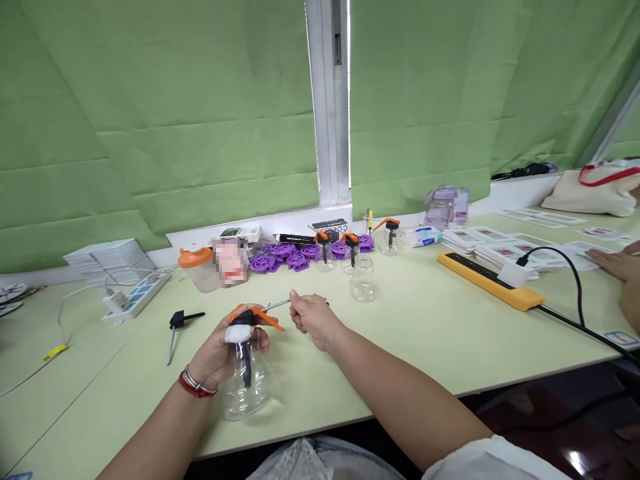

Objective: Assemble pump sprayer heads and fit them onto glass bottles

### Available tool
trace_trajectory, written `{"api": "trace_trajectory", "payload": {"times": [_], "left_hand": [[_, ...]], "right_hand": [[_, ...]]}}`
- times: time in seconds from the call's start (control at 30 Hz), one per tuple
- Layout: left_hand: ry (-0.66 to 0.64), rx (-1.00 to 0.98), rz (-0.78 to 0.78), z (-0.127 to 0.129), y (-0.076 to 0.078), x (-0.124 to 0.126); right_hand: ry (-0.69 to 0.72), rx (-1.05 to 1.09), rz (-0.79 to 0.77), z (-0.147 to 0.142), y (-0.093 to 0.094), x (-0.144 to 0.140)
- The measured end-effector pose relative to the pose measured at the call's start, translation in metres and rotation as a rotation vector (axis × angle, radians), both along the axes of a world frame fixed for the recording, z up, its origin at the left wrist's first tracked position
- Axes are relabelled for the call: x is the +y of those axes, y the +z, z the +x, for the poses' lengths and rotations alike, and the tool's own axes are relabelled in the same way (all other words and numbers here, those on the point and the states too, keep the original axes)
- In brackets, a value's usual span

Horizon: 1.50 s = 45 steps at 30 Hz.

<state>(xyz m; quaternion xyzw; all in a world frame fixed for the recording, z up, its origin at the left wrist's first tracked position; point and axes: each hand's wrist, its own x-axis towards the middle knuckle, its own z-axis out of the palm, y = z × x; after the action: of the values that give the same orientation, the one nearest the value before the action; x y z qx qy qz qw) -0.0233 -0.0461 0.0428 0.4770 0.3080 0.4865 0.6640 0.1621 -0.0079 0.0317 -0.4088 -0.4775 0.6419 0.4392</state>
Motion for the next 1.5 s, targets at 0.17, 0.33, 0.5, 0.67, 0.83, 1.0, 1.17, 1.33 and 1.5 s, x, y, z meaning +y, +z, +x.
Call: {"api": "trace_trajectory", "payload": {"times": [0.17,0.33,0.5,0.67,0.83,1.0,1.17,1.33,1.5], "left_hand": [[0.015,-0.029,-0.135,0.001,-0.016,0.002],[0.012,-0.079,-0.392,-0.009,-0.028,0.015],[-0.002,-0.024,-0.427,-0.012,-0.038,0.024],[-0.016,-0.018,-0.424,-0.007,-0.04,0.028],[0.03,-0.032,-0.429,-0.005,-0.041,0.032],[0.018,-0.014,-0.333,-0.001,-0.038,0.031],[0.018,-0.002,-0.257,-0.001,-0.033,0.029],[0.012,-0.012,-0.256,-0.003,-0.035,0.031],[0.026,-0.028,-0.238,-0.006,-0.04,0.034]], "right_hand": [[0.029,0.086,-0.105,0.001,-0.019,0.004],[0.029,-0.08,0.118,0.007,-0.025,0.015],[0.031,-0.175,0.08,0.014,-0.028,0.024],[-0.007,-0.193,0.044,0.019,-0.036,0.032],[0.0,-0.126,0.01,0.023,-0.04,0.038],[0.003,-0.179,-0.03,0.024,-0.039,0.039],[0.005,-0.154,-0.027,0.024,-0.037,0.039],[0.042,-0.173,0.028,0.024,-0.041,0.04],[0.016,-0.036,0.194,0.025,-0.039,0.041]]}}
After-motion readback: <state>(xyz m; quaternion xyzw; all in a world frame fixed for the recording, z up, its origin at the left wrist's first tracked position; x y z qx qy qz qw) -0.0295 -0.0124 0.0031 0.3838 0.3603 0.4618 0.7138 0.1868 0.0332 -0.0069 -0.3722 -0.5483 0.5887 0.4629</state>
